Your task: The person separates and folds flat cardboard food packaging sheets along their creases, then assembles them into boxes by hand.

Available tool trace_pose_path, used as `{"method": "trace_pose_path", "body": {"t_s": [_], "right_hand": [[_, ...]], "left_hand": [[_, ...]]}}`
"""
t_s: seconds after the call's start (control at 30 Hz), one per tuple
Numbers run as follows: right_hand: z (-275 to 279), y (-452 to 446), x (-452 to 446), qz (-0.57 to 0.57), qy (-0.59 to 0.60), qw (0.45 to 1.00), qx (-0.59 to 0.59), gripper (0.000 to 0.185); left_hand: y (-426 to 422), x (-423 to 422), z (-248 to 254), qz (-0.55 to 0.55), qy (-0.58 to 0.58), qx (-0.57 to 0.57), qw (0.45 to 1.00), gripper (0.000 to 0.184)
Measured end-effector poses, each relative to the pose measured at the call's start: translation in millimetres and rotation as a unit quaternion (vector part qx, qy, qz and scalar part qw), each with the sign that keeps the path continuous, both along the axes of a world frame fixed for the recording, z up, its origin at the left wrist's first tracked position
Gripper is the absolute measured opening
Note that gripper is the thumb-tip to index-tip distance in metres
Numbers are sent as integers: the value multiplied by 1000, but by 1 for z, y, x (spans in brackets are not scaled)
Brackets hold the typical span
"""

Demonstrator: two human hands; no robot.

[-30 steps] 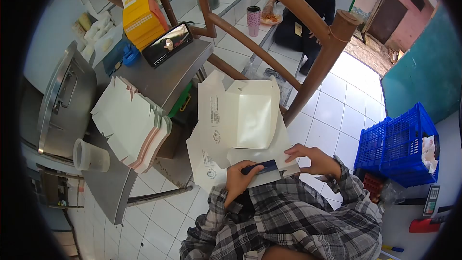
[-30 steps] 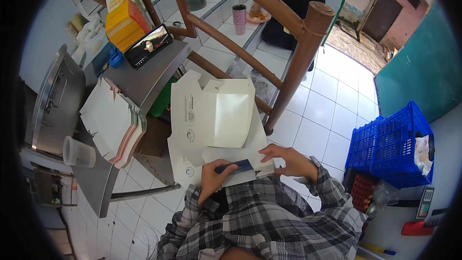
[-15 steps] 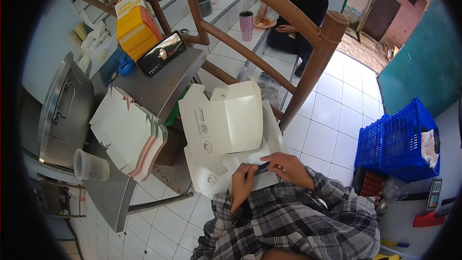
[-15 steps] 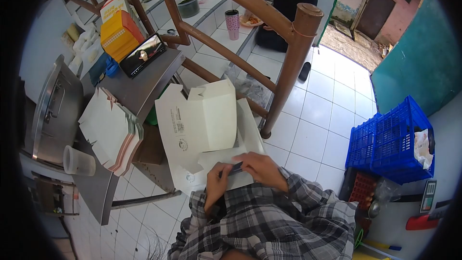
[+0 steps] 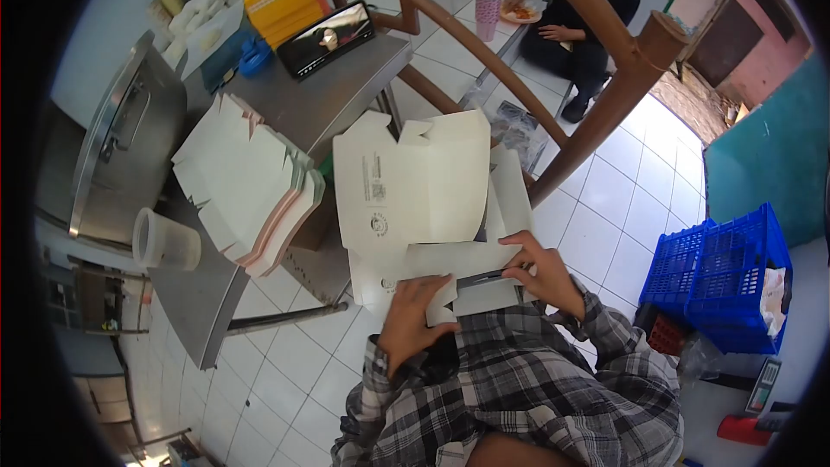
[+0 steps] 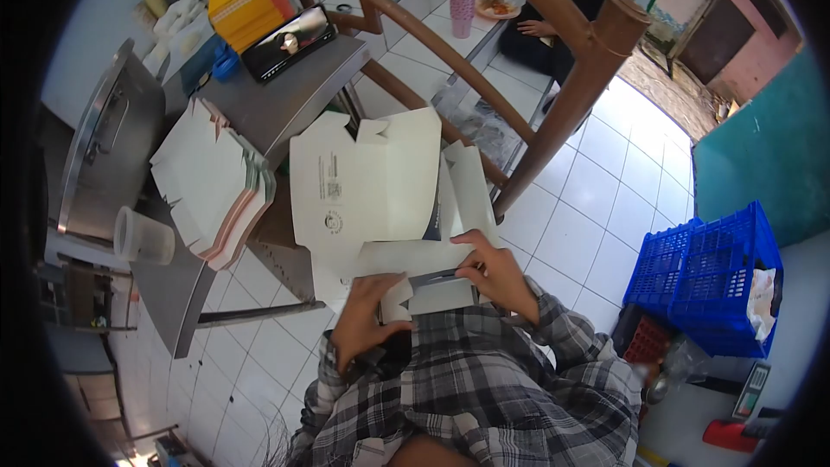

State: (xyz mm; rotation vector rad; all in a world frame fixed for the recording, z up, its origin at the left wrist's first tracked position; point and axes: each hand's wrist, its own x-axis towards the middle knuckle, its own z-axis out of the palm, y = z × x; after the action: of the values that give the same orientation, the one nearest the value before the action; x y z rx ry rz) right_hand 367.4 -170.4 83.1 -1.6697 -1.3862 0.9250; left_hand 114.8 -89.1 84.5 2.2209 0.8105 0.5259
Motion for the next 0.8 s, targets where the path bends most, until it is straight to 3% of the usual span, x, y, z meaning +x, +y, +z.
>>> {"method": "trace_pose_path", "body": {"t_s": [0.1, 0.23, 0.33, 0.43, 0.63, 0.73, 0.8], "right_hand": [[-1, 1, 7, 14, 2, 1000, 13, 47], [-2, 3, 4, 12, 10, 1000, 18, 45], [-2, 4, 3, 4, 16, 1000, 16, 46], [-3, 1, 5, 11, 13, 1000, 14, 45], [-1, 0, -2, 28, -6, 1000, 13, 45], [3, -1, -13, 52, -5, 999, 11, 44], [-5, 0, -18, 74, -3, 997, 39, 43]], "left_hand": [[2, -32, -8, 54, 64, -2, 996, 38], [-8, -29, -4, 77, 62, -66, 993, 29], [-9, -25, 8, 78, -19, 25, 996, 24], [-5, -27, 22, 74, 11, 104, 992, 20], [-9, -18, -1, 124, -36, 103, 986, 16], [-16, 9, 10, 157, 29, 156, 975, 8], [-18, 24, 11, 109, 73, 208, 969, 7]]}}
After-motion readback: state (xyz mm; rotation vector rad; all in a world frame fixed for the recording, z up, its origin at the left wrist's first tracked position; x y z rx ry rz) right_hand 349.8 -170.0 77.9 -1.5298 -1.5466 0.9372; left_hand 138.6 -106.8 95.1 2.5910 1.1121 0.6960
